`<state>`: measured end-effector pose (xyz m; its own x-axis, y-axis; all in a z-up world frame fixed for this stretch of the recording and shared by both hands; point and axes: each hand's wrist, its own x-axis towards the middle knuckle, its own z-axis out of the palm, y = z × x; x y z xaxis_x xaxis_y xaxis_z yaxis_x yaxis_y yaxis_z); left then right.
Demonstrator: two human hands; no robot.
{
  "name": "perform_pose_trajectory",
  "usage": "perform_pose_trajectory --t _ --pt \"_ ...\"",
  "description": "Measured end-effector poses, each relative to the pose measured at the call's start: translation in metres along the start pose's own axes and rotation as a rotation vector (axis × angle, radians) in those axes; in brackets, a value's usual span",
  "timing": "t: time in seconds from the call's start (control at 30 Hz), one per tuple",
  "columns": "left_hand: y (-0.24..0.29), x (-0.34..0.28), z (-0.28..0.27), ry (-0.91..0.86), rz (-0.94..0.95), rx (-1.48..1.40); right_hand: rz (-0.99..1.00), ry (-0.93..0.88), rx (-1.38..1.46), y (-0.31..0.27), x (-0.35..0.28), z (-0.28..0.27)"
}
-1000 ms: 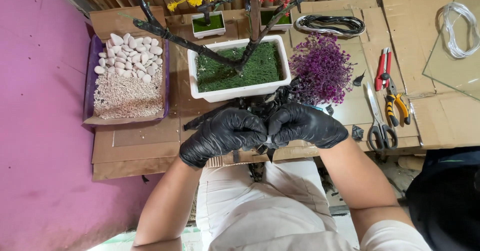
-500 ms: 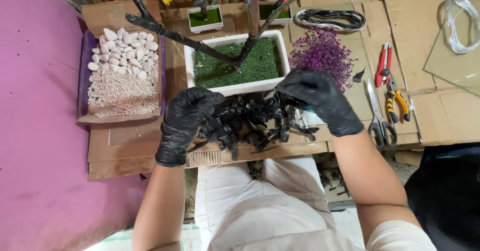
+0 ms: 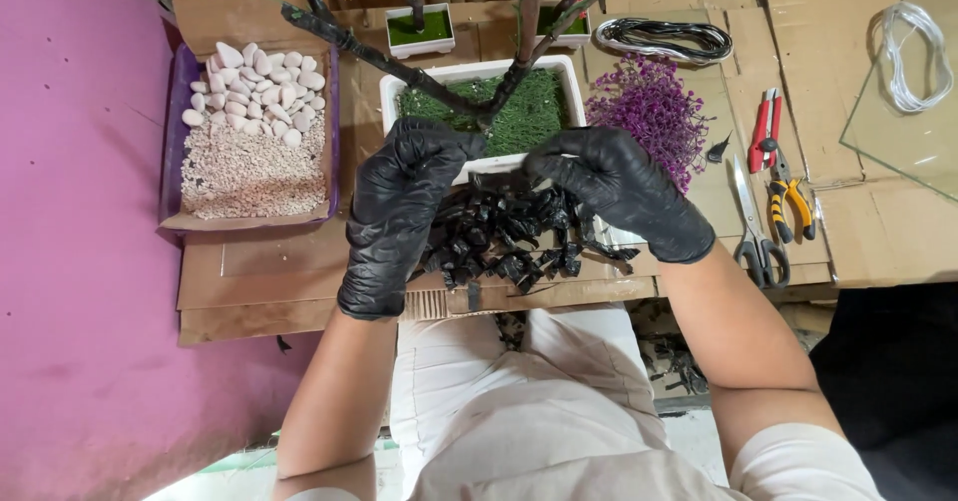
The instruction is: The person wraps black tape around the branches of an artificial tree placed in a white rectangular pot filled with green moss. They use a lighter to heat the tape ends and secure them, repeating the process on multiple branches while wearing black gloves.
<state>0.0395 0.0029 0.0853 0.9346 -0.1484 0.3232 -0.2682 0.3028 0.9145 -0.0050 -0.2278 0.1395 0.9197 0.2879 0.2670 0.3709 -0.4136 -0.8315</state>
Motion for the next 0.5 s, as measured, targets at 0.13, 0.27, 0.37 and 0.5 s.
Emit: perform_pose_trajectory --t 0.13,0.27,0.37,0.5 --pt "0.007 -0.005 0.021 -0.016 0.105 0.141 -0.078 -0.097 -0.583 0.020 -0.006 0.005" --pt "0.007 -0.007 0.027 0.006 0.134 0.239 0.003 0.040 -1.308 0.088 -0.025 -0.002" --pt "0.019 -0.014 0.037 0.031 0.114 0.221 0.044 0.088 -1.237 0.107 -0.020 -0.018" --pt "0.029 -0.013 0.043 0.038 0.100 0.213 -0.015 0.080 -1.268 0.116 -0.017 -0.029"
